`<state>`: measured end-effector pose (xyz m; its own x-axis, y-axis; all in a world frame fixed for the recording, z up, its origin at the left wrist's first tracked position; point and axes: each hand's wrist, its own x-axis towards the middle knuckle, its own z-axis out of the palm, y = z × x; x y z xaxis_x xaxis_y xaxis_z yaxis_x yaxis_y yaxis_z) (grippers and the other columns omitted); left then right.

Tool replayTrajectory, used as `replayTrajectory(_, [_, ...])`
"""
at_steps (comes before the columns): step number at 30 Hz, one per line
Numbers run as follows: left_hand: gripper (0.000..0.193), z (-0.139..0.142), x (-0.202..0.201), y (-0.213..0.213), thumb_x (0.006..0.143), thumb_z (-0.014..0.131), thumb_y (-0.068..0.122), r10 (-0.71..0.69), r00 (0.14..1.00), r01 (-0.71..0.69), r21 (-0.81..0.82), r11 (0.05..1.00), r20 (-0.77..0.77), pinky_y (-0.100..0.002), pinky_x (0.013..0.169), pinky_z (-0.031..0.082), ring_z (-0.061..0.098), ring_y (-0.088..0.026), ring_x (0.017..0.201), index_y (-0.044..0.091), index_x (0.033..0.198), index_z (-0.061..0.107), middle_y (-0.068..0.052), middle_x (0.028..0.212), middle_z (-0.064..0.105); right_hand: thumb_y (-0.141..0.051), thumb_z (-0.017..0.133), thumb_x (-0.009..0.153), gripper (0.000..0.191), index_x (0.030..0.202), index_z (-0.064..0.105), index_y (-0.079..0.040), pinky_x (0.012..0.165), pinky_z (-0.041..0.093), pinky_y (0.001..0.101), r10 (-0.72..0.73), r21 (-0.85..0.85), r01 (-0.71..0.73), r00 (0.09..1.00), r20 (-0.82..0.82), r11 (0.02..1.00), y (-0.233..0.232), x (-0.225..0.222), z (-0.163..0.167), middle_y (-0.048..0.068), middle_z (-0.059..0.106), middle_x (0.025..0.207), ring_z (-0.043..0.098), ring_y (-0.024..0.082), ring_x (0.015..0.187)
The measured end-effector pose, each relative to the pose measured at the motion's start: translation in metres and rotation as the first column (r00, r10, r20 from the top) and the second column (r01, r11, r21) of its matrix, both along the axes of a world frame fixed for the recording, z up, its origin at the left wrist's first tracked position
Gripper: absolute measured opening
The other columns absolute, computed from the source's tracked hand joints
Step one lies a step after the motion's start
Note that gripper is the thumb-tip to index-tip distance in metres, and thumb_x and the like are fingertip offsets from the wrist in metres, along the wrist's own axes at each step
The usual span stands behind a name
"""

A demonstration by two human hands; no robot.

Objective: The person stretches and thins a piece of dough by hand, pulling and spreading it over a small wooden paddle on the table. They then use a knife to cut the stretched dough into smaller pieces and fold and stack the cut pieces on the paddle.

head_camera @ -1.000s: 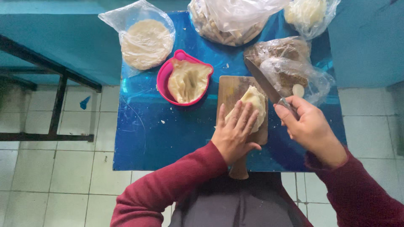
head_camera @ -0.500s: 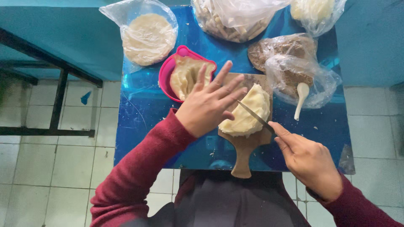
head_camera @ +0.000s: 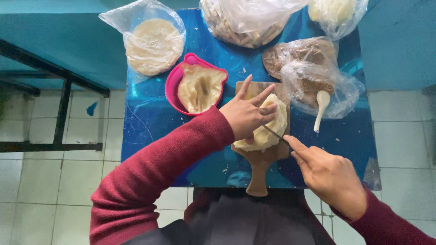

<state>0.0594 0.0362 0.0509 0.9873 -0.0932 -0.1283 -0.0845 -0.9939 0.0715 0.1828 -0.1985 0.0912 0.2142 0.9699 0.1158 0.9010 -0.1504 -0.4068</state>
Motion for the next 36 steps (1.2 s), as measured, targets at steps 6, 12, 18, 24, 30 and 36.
replayTrajectory(6, [0.097, -0.002, 0.004, 0.002, 0.056, 0.086, 0.047, -0.021, 0.995, 0.023, 0.029, 0.999, -0.093, -0.084, 0.111, 0.0, 0.011, -0.031, 0.155, 0.023, 0.144, 0.054, 0.004, 0.157, 0.042, -0.023, 0.066, 0.09, 0.054, 0.143, 0.061, -0.026, 0.047, 0.052, 0.0449, -0.018, -0.121, 0.038, 0.986, 0.168, 0.992, -0.003, -0.007, -0.008, 0.01, 0.06, 0.066, 0.063, 0.034, 0.051])
replayTrajectory(12, [0.096, -0.002, 0.004, 0.001, 0.056, 0.086, 0.052, -0.052, 0.992, 0.054, 0.016, 0.998, -0.113, -0.085, 0.11, -0.001, 0.013, -0.033, 0.155, 0.025, 0.142, 0.054, 0.003, 0.157, 0.041, -0.016, 0.066, 0.083, 0.063, 0.146, 0.059, -0.023, 0.044, 0.054, 0.0427, 0.008, -0.138, 0.025, 0.972, 0.233, 0.99, -0.003, -0.014, -0.02, 0.01, 0.059, 0.065, 0.065, 0.029, 0.048])
replayTrajectory(18, [0.093, 0.005, 0.009, -0.002, 0.054, 0.085, 0.051, -0.035, 0.983, 0.054, 0.098, 0.994, -0.182, -0.084, 0.112, -0.001, 0.014, -0.033, 0.157, 0.029, 0.14, 0.058, 0.006, 0.157, 0.044, -0.016, 0.064, 0.084, 0.061, 0.144, 0.055, -0.024, 0.046, 0.055, 0.0458, 0.028, -0.219, 0.022, 0.975, 0.221, 0.976, 0.026, -0.011, -0.037, 0.009, 0.064, 0.067, 0.067, 0.032, 0.05])
replayTrajectory(24, [0.089, 0.002, 0.007, -0.007, 0.055, 0.084, 0.054, -0.007, 0.995, 0.016, 0.094, 0.995, -0.1, -0.087, 0.109, -0.003, 0.016, -0.033, 0.154, 0.035, 0.138, 0.058, 0.01, 0.153, 0.046, -0.024, 0.062, 0.091, 0.054, 0.145, 0.058, -0.027, 0.045, 0.054, 0.0474, -0.019, -0.215, 0.056, 0.985, 0.172, 0.975, -0.006, -0.01, -0.03, 0.011, 0.064, 0.064, 0.066, 0.035, 0.05])
replayTrajectory(30, [0.091, 0.002, 0.008, -0.005, 0.054, 0.083, 0.052, -0.031, 0.978, 0.049, 0.08, 0.996, -0.204, -0.086, 0.107, -0.003, 0.013, -0.033, 0.156, 0.037, 0.14, 0.056, 0.011, 0.154, 0.044, -0.016, 0.062, 0.086, 0.057, 0.143, 0.056, -0.021, 0.046, 0.055, 0.0441, 0.028, -0.129, -0.004, 0.982, 0.188, 0.992, 0.011, -0.013, -0.053, 0.008, 0.06, 0.066, 0.066, 0.03, 0.05])
replayTrajectory(36, [0.089, -0.002, 0.005, -0.005, 0.054, 0.083, 0.049, 0.02, 0.99, -0.01, 0.075, 0.997, -0.137, -0.088, 0.105, -0.004, 0.014, -0.035, 0.154, 0.04, 0.138, 0.057, 0.011, 0.155, 0.044, -0.015, 0.063, 0.084, 0.062, 0.145, 0.055, -0.02, 0.045, 0.054, 0.0432, 0.047, -0.094, -0.028, 0.979, 0.201, 0.995, 0.001, -0.01, -0.059, 0.008, 0.058, 0.066, 0.065, 0.029, 0.05])
